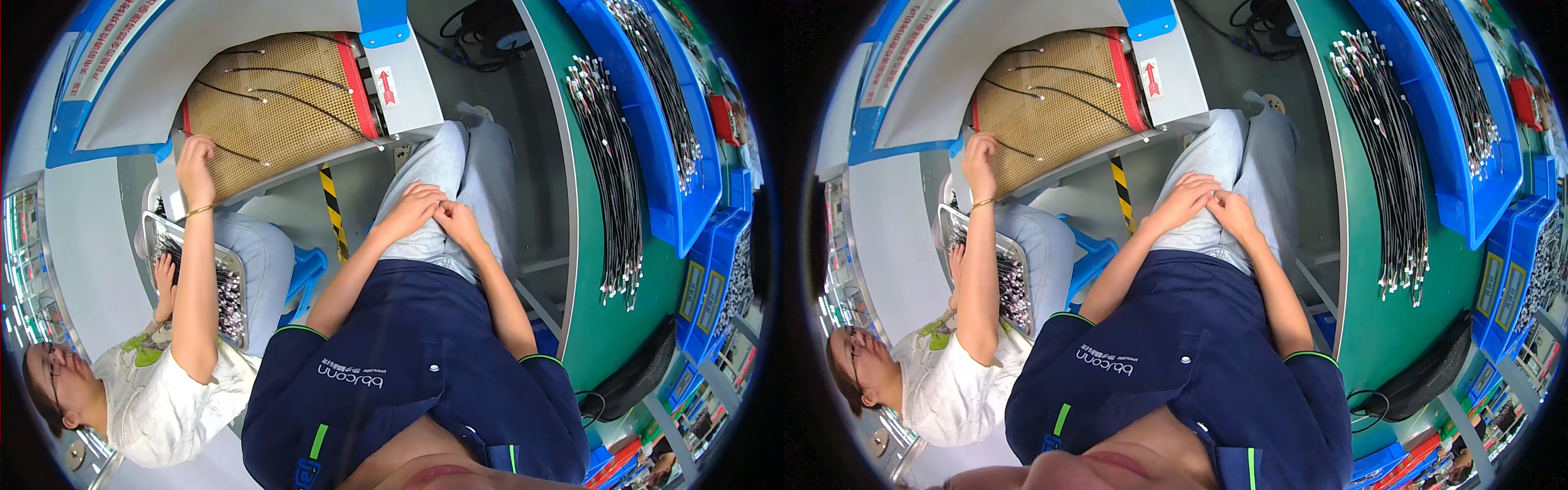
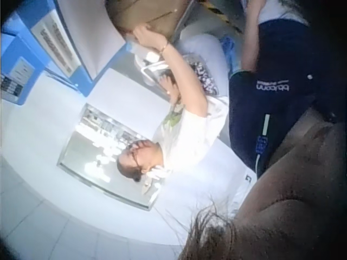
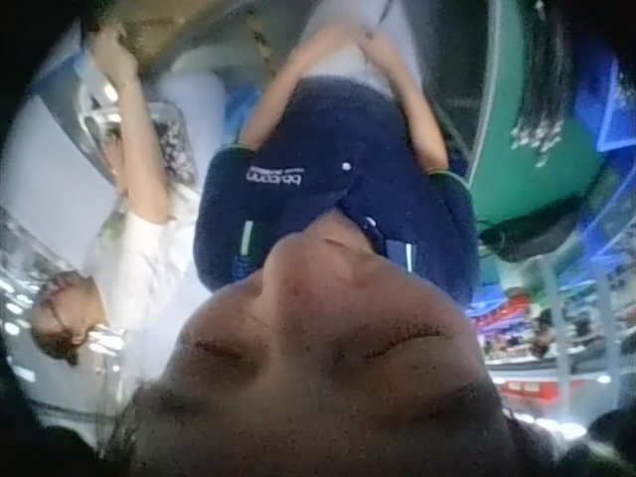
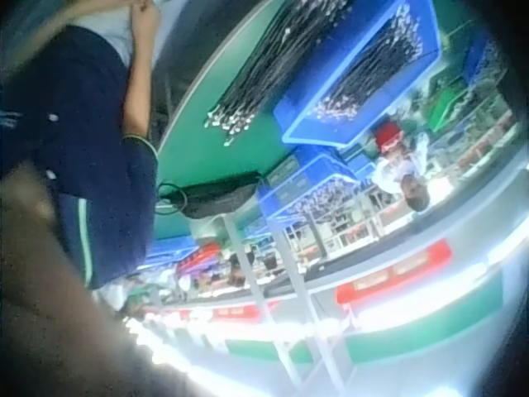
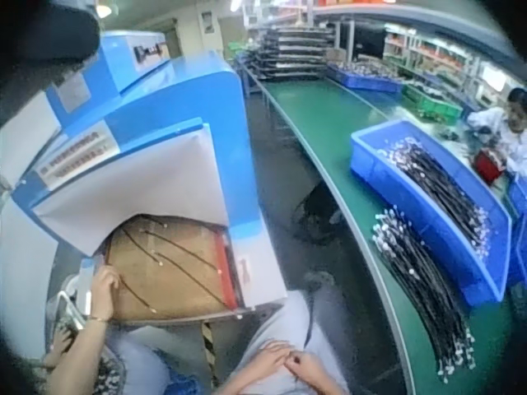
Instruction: The person assembles small electronic wire components by hand at an industrial workbench.
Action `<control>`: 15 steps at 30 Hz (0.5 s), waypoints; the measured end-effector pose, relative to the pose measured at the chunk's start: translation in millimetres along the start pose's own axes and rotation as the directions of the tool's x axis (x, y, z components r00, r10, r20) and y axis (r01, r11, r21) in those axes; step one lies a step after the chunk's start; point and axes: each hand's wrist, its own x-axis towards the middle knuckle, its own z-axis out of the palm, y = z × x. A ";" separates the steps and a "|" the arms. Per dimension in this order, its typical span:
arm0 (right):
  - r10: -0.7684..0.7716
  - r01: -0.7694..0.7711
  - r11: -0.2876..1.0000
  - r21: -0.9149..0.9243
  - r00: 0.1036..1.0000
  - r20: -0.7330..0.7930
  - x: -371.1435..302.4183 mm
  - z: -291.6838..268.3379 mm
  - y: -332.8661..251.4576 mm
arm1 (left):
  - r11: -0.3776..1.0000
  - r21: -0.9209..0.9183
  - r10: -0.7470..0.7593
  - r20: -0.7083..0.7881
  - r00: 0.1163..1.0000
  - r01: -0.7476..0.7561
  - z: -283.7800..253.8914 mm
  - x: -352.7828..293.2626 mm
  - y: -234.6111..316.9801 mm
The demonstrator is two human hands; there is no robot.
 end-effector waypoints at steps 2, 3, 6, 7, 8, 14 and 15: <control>0.006 -0.006 1.000 0.009 1.000 0.012 2.7 0.1 2.8 | 1.000 0.003 0.002 -0.018 1.000 -0.002 2.0 -1.5 -1.2; 0.010 -0.011 1.000 0.016 1.000 0.029 4.0 0.1 3.9 | 1.000 0.006 0.001 -0.040 0.999 0.000 2.0 -1.6 -0.7; -0.001 0.001 1.000 0.024 1.000 0.023 4.2 0.2 6.9 | 1.000 0.012 -0.005 -0.040 0.999 0.005 2.3 -0.9 0.9; -0.002 0.002 1.000 0.024 1.000 0.025 3.9 0.5 7.3 | 1.000 0.013 -0.006 -0.041 0.999 0.007 2.2 -0.5 1.8; -0.005 0.004 0.999 0.045 1.000 0.009 3.4 0.0 7.9 | 1.000 0.014 -0.007 -0.036 0.999 0.008 2.6 1.0 2.9; -0.030 0.031 0.998 -0.048 0.999 0.016 -4.6 -20.7 -14.1 | 1.000 -0.014 0.022 -0.007 1.000 -0.022 0.6 3.8 2.1; -0.068 0.074 0.990 -0.119 0.996 0.053 -10.6 -31.5 -28.6 | 1.000 0.014 0.006 -0.002 1.000 -0.006 2.0 0.6 0.0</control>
